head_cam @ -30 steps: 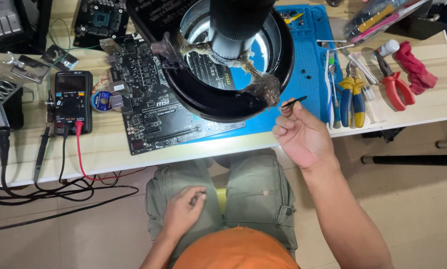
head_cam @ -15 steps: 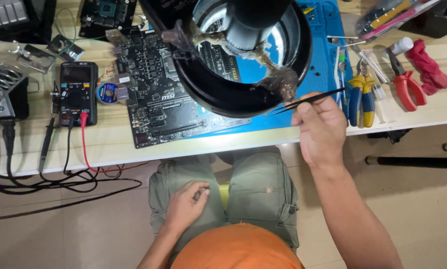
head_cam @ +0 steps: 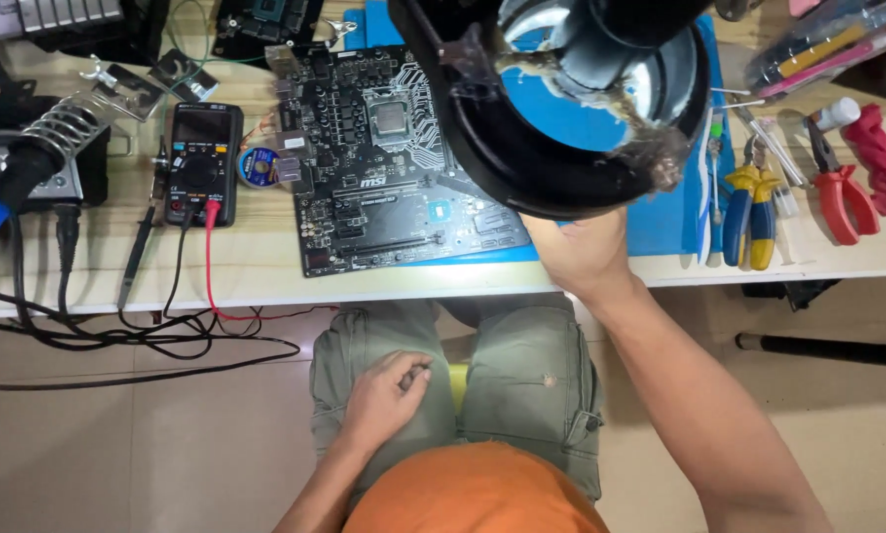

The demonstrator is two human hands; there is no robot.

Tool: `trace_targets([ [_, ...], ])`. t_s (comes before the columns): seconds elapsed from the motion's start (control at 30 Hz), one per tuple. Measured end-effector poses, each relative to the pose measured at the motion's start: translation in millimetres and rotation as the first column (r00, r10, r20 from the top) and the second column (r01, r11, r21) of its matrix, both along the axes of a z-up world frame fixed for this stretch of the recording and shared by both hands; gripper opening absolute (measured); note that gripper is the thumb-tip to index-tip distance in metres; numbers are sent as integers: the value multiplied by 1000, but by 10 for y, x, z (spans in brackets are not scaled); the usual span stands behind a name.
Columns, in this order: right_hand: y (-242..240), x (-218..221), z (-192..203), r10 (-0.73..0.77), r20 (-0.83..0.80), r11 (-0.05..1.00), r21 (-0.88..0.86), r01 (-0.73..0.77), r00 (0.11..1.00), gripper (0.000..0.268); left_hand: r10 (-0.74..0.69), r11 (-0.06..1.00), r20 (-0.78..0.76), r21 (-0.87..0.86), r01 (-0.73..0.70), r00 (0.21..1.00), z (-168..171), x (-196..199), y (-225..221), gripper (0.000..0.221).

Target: A technician uses tweezers and a syringe to place small electronic components and apply flux to a motherboard under a digital microscope.

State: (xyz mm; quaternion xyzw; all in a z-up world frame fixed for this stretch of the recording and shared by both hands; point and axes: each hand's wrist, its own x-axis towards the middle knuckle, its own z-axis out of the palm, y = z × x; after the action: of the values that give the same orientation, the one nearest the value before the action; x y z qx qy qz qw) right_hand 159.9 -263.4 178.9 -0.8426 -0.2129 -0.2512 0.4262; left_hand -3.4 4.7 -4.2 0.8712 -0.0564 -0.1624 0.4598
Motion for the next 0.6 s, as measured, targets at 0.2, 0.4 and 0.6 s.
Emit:
trace_targets([
  [0.2,51,67,-122,-9,-112,999,-31,5,994,34,-2,1000,-17,9,2,1000,20,12,12,26],
  [0.4,21,91,-262,-32,-158,998,-52,24,987,22,-4,1000,-45,27,5,999,34,20,17,27],
  [0.6,43,96,-194,-30,-159,997,66,41,987,31,7,1000,-38,20,-7,999,26,12,10,26],
])
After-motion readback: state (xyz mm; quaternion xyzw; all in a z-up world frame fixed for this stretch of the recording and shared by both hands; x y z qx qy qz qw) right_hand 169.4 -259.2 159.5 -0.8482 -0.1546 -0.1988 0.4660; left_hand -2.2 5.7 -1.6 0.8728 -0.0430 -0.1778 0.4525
